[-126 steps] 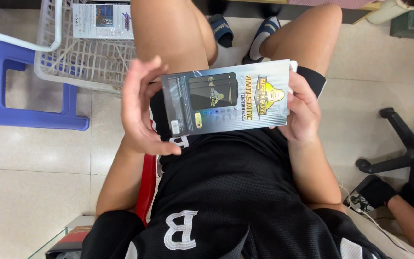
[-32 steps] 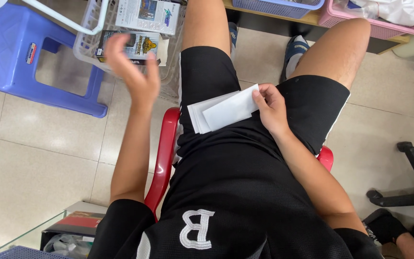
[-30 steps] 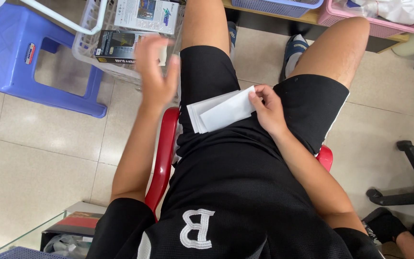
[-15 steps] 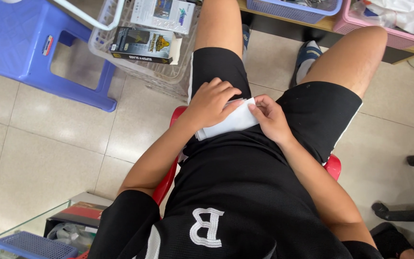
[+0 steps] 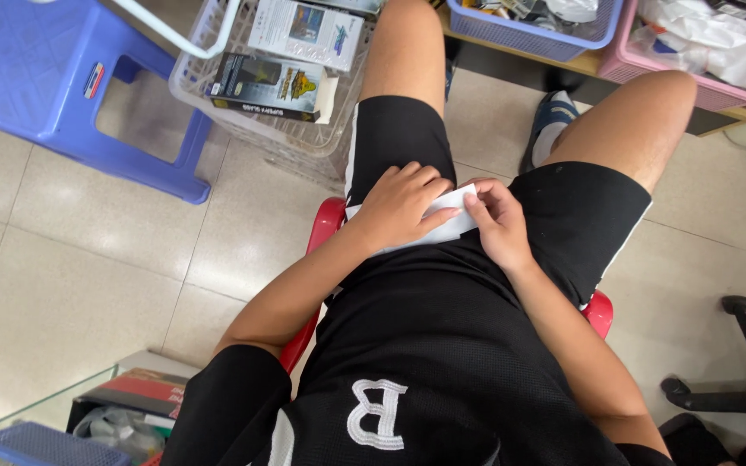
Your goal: Inspect and organize mobile phone screen protectors and their packaging.
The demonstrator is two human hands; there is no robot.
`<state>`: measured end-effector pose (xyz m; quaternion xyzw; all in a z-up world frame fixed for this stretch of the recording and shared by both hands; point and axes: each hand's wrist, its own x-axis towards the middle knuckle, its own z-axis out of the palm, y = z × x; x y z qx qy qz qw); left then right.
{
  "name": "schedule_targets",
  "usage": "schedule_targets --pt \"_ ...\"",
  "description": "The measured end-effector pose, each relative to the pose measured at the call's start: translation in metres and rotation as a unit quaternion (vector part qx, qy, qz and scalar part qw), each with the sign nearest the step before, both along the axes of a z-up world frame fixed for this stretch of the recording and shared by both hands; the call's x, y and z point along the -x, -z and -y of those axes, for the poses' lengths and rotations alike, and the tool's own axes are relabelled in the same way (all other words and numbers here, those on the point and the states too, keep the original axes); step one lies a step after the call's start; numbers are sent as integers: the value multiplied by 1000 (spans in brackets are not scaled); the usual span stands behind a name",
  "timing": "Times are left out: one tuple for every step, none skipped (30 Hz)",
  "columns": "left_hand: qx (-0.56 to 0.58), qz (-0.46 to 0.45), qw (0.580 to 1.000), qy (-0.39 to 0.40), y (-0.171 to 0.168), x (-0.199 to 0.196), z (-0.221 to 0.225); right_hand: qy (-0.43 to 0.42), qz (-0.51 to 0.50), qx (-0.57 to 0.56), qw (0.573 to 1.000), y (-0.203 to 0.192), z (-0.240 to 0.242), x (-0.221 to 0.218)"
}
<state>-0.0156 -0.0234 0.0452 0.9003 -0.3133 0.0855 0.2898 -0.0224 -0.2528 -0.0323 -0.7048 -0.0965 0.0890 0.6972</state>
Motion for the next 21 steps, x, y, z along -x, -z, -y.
schedule_targets --pt "-10 -20 1000 -6 -4 1 0 5 -2 -15 1000 2 2 1" --pt "-10 -17 1000 0 -9 2 -1 11 1 -14 1000 -3 -1 0" --pt "18 -28 999 0 -13 2 -1 2 10 -21 1000 -8 -3 0" --pt "45 -39 998 1 -17 4 -2 -6 19 -27 999 -12 -4 1" --pt "45 -37 998 7 -20 4 -2 -1 21 -26 999 -12 -3 0" --pt "47 -43 998 3 -23 4 -3 -5 11 -7 1000 -13 -3 -1" --pt "49 -49 998 -1 -26 4 -4 -9 2 12 1000 -13 -3 -3" --pt "48 -47 998 3 -23 3 -5 -5 3 12 1000 -6 -3 -3" --pt "50 -40 998 -1 -20 2 -5 -9 -26 17 999 2 -2 -4" --pt "53 -35 998 -7 -17 3 -5 -15 -58 23 998 9 -1 -3" --pt "54 -36 998 -5 -13 0 -6 -12 -58 24 998 4 -6 -3" --pt "55 -49 997 -4 -9 0 -6 -32 -65 17 997 -1 -9 1" --pt "56 -62 996 -3 -4 -1 -5 -53 -71 10 996 -6 -13 4" --pt "56 -63 996 -1 -1 -2 -4 -51 -72 10 996 -4 -13 2" --pt "35 -79 996 -1 2 -3 -2 -68 -66 0 995 -3 -13 0" --pt "13 -95 995 -3 5 -3 -2 -86 -62 -11 994 -2 -14 0" --pt "13 -97 995 -2 6 -3 -1 -86 -64 -11 994 -3 -13 1" --pt "7 -96 995 1 7 -3 -1 -82 -54 -20 995 -5 -14 2" --pt "1 -94 996 5 7 -3 -1 -79 -44 -29 995 -7 -14 3" --pt "0 -94 996 6 -4 -2 -1 -78 -43 -29 996 -12 -13 4" --pt "13 -103 995 4 -15 -2 -2 -51 -20 -32 998 -17 -12 5"
